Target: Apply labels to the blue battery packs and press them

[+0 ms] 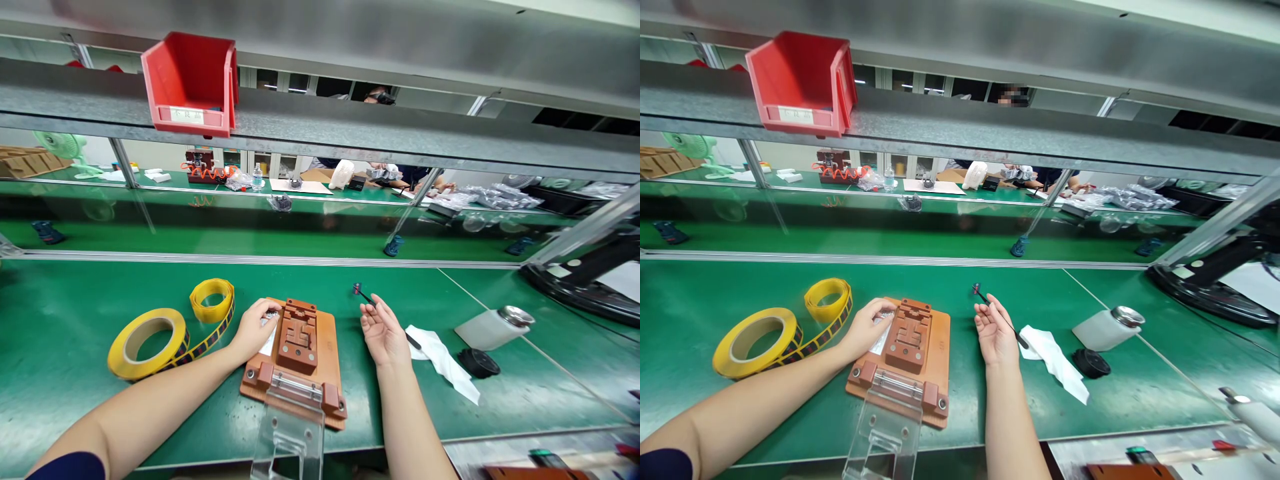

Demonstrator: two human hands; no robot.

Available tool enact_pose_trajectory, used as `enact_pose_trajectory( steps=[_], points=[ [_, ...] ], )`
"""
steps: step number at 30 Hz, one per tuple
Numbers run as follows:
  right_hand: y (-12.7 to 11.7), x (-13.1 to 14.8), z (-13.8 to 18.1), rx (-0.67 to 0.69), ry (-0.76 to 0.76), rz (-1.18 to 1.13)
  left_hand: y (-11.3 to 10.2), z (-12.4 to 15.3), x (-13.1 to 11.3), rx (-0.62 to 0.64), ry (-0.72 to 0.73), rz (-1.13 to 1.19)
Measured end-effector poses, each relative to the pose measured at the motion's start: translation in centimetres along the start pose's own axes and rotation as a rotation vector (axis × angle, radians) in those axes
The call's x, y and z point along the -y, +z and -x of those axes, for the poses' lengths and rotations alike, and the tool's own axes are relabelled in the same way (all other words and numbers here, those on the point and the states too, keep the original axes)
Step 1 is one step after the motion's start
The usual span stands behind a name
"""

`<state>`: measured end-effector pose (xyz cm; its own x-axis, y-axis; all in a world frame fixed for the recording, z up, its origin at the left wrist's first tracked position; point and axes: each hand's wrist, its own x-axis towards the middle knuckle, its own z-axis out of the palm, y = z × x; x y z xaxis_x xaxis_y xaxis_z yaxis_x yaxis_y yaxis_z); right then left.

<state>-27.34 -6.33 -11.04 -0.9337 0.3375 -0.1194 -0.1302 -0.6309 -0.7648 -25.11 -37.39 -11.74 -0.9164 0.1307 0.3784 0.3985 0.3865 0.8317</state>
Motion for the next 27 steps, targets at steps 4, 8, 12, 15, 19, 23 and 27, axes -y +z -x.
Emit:
enact_pose_trajectory(
  steps=[4,8,12,15,19,23,27],
  points=[
    [0.3,0.1,0.2,-0.010,0.002,-0.013,0.0,0.0,0.0,0.001,-0.002,-0.001],
    [0.3,0.1,0.3,-0.007,0.001,-0.013,0.0,0.0,-0.1,0.001,0.001,0.001],
    [0.2,0.1,0.2,0.002,-0.003,-0.012,0.0,0.0,0.0,0.000,-0.002,0.000],
    [0.0,-0.1,0.1,0.006,-0.009,-0.013,0.0,0.0,0.0,0.004,-0.002,0.001],
    [0.0,-0.1,0.2,0.013,-0.015,-0.033,0.0,0.1,0.1,0.014,0.006,0.014],
    [0.3,0.0,0.4,0.014,-0.017,-0.055,0.0,0.1,0.6,0.002,0.013,0.000],
    [0.4,-0.1,0.5,0.019,-0.029,-0.063,0.1,0.0,1.2,0.001,0.014,-0.002]
  ],
)
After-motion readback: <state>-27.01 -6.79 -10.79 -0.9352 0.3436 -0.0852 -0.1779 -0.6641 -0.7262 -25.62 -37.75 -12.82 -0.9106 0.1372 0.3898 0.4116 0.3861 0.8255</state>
